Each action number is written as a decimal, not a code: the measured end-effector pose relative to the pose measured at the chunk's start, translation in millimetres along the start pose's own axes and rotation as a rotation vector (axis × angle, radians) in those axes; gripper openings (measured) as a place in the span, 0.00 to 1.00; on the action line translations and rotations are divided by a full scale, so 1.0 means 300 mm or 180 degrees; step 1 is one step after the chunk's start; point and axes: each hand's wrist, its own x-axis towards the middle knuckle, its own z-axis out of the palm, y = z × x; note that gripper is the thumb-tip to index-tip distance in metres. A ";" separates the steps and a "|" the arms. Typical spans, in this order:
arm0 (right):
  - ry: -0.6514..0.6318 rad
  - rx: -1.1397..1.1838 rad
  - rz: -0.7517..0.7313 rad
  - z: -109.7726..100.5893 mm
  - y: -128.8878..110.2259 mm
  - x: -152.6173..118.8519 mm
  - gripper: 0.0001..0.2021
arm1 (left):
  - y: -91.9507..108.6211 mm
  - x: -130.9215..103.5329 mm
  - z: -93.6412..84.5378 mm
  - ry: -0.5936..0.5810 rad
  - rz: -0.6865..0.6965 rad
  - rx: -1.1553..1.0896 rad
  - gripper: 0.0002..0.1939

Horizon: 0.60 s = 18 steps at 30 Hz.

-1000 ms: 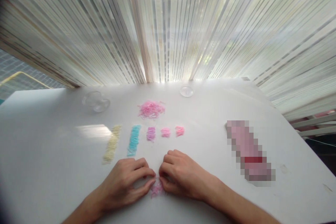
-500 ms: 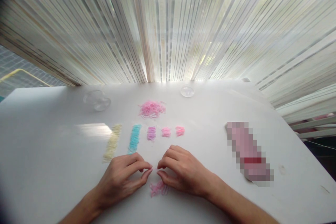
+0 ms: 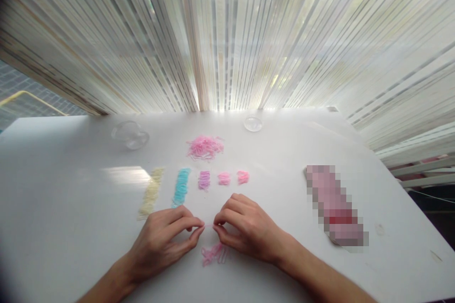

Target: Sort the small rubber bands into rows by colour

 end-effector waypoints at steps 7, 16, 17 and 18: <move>0.0255 -0.0255 0.0022 -0.031 0.034 0.007 0.05 | -0.005 0.001 -0.006 0.0173 -0.0144 0.0101 0.05; 0.0497 -0.0387 0.0105 -0.061 0.066 0.012 0.05 | -0.004 -0.002 -0.004 0.0173 -0.0104 0.0141 0.05; 0.0497 -0.0380 0.0114 -0.060 0.066 0.012 0.05 | -0.003 -0.001 -0.005 0.0180 -0.0105 0.0139 0.05; 0.0491 -0.0373 0.0122 -0.059 0.065 0.013 0.05 | -0.003 -0.001 -0.005 0.0185 -0.0109 0.0141 0.05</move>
